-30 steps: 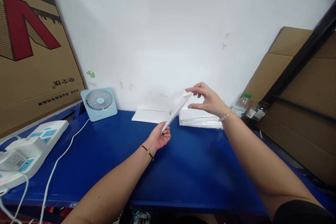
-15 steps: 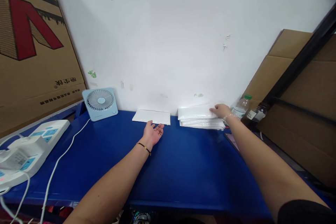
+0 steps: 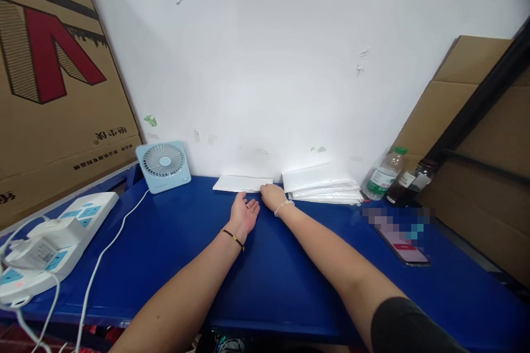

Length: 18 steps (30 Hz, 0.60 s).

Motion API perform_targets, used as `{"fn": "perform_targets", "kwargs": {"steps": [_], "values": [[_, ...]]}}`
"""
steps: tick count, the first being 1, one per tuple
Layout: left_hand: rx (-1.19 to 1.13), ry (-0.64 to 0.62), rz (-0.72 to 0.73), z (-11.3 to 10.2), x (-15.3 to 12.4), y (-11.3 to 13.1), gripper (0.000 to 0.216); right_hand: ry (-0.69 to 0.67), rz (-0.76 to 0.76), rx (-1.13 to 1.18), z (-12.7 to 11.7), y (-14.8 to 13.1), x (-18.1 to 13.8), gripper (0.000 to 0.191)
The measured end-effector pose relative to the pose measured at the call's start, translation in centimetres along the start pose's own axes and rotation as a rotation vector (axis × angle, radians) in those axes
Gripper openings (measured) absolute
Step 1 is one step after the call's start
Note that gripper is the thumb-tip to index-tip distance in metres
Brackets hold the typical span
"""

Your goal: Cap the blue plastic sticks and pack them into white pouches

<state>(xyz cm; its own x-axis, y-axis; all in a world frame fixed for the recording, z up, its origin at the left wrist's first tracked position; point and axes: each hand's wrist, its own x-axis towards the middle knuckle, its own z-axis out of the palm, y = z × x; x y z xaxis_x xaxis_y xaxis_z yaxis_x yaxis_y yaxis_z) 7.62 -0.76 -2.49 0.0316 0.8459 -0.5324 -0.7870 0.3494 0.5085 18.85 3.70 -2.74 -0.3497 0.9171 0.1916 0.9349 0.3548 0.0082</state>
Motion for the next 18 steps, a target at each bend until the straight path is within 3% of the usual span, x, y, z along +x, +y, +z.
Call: {"fn": "perform_targets", "kwargs": {"steps": [4, 11, 14, 18], "values": [[-0.002, 0.007, 0.071, 0.1, 0.4, 0.1, 0.046, 0.039, -0.016, 0.02, -1.6, 0.8, -1.5, 0.023], [-0.163, -0.029, 0.274, 0.2, 0.9, 0.0, 0.019, 0.27, -0.236, 0.29, -2.1, 3.3, -9.7, 0.038], [-0.129, -0.147, 0.462, 0.4, 0.0, 0.1, 0.028, 0.193, -0.308, 0.338, -1.8, 5.5, -11.7, 0.039], [-0.022, -0.362, 0.583, 0.8, -2.0, 0.5, 0.049, 0.042, -0.197, 0.487, -1.8, 8.6, -13.2, 0.046]]}}
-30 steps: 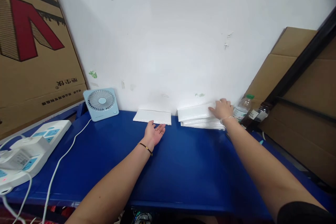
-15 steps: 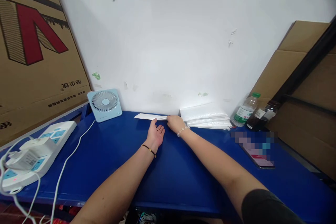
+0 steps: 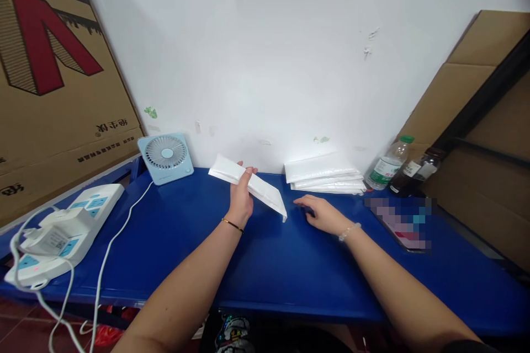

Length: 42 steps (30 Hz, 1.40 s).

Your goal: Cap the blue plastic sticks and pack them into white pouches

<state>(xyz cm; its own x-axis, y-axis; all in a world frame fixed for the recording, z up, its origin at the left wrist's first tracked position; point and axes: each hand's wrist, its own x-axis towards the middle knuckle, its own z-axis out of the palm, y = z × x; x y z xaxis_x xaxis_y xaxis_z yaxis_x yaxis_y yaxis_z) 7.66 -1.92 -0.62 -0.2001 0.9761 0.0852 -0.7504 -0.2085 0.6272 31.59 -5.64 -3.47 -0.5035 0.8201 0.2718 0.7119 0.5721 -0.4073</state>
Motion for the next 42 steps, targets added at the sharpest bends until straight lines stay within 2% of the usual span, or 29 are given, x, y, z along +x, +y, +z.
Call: {"fn": "perform_targets", "kwargs": {"steps": [2, 4, 7, 9, 11, 14, 16, 19, 25, 33, 35, 38, 40, 42], "values": [[0.044, -0.091, 0.025, 0.4, -0.5, 0.6, 0.054, -0.013, 0.052, 0.113, -0.2, 0.6, -0.5, 0.055], [0.103, -0.157, 0.065, 0.7, -0.9, 1.0, 0.055, -0.022, 0.071, 0.21, 0.2, 0.7, -0.6, 0.076], [0.154, -0.22, 0.109, 0.8, -1.3, 1.1, 0.055, -0.049, 0.072, 0.275, 1.8, -0.1, 0.1, 0.107], [0.168, -0.247, 0.126, 0.8, -1.6, 1.1, 0.055, -0.032, 0.076, 0.252, 3.1, -0.9, 0.9, 0.116], [0.192, -0.281, 0.146, 0.8, -1.7, 1.2, 0.055, 0.012, 0.064, 0.217, 4.0, -1.6, 1.6, 0.105], [0.268, -0.367, 0.175, 0.8, -1.7, 2.1, 0.056, 0.03, 0.001, 0.168, 4.3, -2.2, 2.1, 0.059], [0.336, -0.445, 0.191, 0.9, -1.6, 3.4, 0.058, 0.005, -0.016, 0.12, 4.0, -2.3, 2.0, 0.044], [0.414, -0.531, 0.221, 1.1, -1.5, 5.9, 0.062, -0.04, 0.014, 0.061, 3.5, -2.0, 1.7, 0.046], [0.468, -0.59, 0.327, 1.1, -1.6, 9.5, 0.067, -0.088, 0.036, 0.026, 3.2, -1.9, 1.5, 0.053], [0.553, -0.592, 0.532, 0.2, -1.8, 12.8, 0.074, -0.103, 0.015, 0.006, 2.9, -2.1, 1.4, 0.057], [0.721, -0.555, 0.583, -0.2, -1.5, 13.4, 0.076, -0.101, 0.012, -0.003, 3.0, -2.1, 1.3, 0.056], [1.3, -0.395, 0.634, -1.2, -0.4, 13.4, 0.081, -0.091, -0.014, -0.02, 3.2, -2.3, 1.4, 0.058], [1.747, -0.329, 0.525, -2.3, 0.9, 12.7, 0.082, -0.024, -0.031, -0.02, 2.9, -2.2, 1.6, 0.058], [2.106, -0.382, 0.245, -3.5, 2.4, 11.6, 0.081, 0.161, 0.003, -0.006, 1.9, -1.3, 1.5, 0.049]]}}
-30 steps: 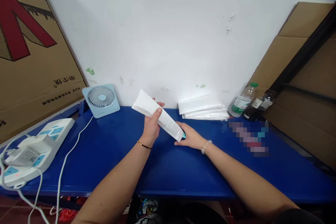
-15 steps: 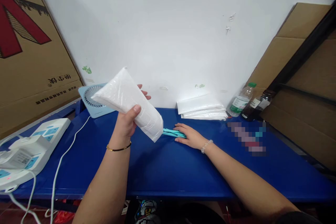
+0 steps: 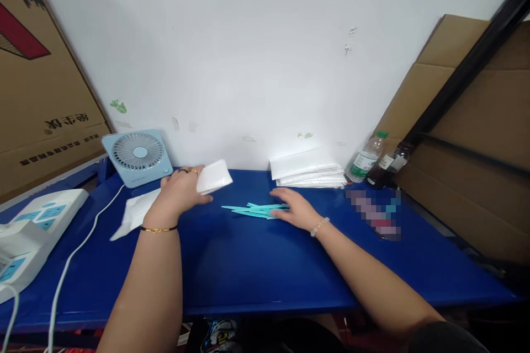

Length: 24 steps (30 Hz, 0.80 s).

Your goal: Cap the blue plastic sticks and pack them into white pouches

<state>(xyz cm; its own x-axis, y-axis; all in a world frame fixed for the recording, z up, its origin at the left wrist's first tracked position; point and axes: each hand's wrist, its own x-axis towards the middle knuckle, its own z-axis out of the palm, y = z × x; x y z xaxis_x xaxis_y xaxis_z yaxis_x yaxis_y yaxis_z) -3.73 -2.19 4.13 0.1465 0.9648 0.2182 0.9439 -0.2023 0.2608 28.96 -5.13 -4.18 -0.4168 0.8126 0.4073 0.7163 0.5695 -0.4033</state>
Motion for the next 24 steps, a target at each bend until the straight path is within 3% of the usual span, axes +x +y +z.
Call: {"fn": "perform_targets", "kwargs": {"steps": [2, 5, 7, 9, 12, 14, 17, 19, 24], "values": [[0.129, -0.298, -0.062, 1.6, 1.0, -0.9, 0.091, 0.295, 0.112, 0.005, -1.7, 2.0, -0.2, 0.034], [0.137, -0.516, -0.044, 3.1, 1.8, -1.7, 0.11, 0.724, 0.358, -0.029, -4.8, 6.5, -1.5, 0.036], [0.102, -0.497, -0.009, 3.2, 1.8, -1.8, 0.111, 0.905, 0.562, 0.003, -6.6, 9.4, -2.7, 0.043], [0.052, -0.366, 0.034, 3.1, 1.5, -1.1, 0.102, 0.934, 0.728, 0.082, -7.6, 11.0, -3.6, 0.042], [-0.1, -0.191, 0.174, 3.8, 1.0, 1.5, 0.074, 0.73, 0.714, 0.178, -7.4, 10.2, -3.7, 0.033], [-0.227, -0.178, 0.334, 5.0, 0.6, 3.9, 0.055, 0.444, 0.554, 0.239, -6.2, 8.0, -3.0, 0.03], [-0.17, -0.171, 0.5, 7.4, 0.0, 7.1, 0.04, 0.022, 0.305, 0.18, -3.8, 4.8, -1.8, 0.027], [-0.119, -0.178, 0.542, 8.8, -0.2, 8.5, 0.034, -0.098, 0.23, 0.118, -2.4, 3.6, -1.3, 0.022], [-0.133, -0.185, 0.543, 10.3, 0.0, 9.2, 0.024, -0.193, 0.253, 0.136, -1.3, 3.5, -1.0, 0.014]]}}
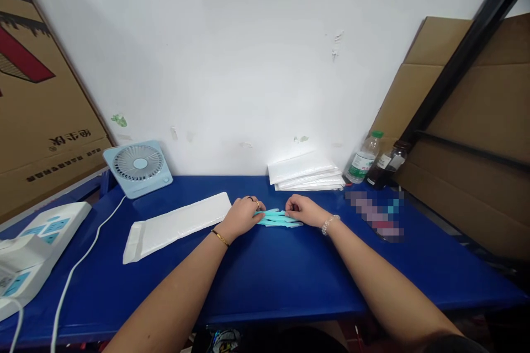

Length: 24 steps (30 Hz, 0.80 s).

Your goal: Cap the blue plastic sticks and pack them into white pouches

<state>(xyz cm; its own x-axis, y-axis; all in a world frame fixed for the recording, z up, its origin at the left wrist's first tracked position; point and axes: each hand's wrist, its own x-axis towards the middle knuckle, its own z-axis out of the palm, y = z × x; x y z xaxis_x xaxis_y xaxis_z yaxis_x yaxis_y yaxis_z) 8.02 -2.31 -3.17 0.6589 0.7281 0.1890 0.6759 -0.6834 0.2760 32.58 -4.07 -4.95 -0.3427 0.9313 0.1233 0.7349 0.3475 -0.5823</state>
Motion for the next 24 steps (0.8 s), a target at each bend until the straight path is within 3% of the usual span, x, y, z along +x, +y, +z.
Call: {"fn": "perform_targets", "kwargs": {"steps": [9, 12, 16, 20, 24], "values": [[-0.193, -0.094, 0.042, -0.2, -0.2, 1.1, 0.02, -0.232, -0.009, 0.16, -2.5, -1.2, -1.4, 0.018], [-0.196, -0.098, 0.046, -0.4, -0.2, 1.4, 0.02, -0.296, -0.009, 0.247, -3.6, -0.4, -1.8, 0.022], [-0.119, 0.027, -0.083, -0.9, 0.0, -0.3, 0.021, -0.189, 0.066, 0.235, -4.7, 2.5, -2.0, 0.028], [-0.024, 0.102, -0.19, -0.8, 0.4, -1.9, 0.021, -0.106, 0.135, 0.063, -4.8, 3.9, -1.9, 0.023], [0.022, 0.079, -0.147, 0.0, 0.8, -1.7, 0.02, -0.006, -0.101, -0.02, -3.4, 0.7, -1.5, 0.02]]}}
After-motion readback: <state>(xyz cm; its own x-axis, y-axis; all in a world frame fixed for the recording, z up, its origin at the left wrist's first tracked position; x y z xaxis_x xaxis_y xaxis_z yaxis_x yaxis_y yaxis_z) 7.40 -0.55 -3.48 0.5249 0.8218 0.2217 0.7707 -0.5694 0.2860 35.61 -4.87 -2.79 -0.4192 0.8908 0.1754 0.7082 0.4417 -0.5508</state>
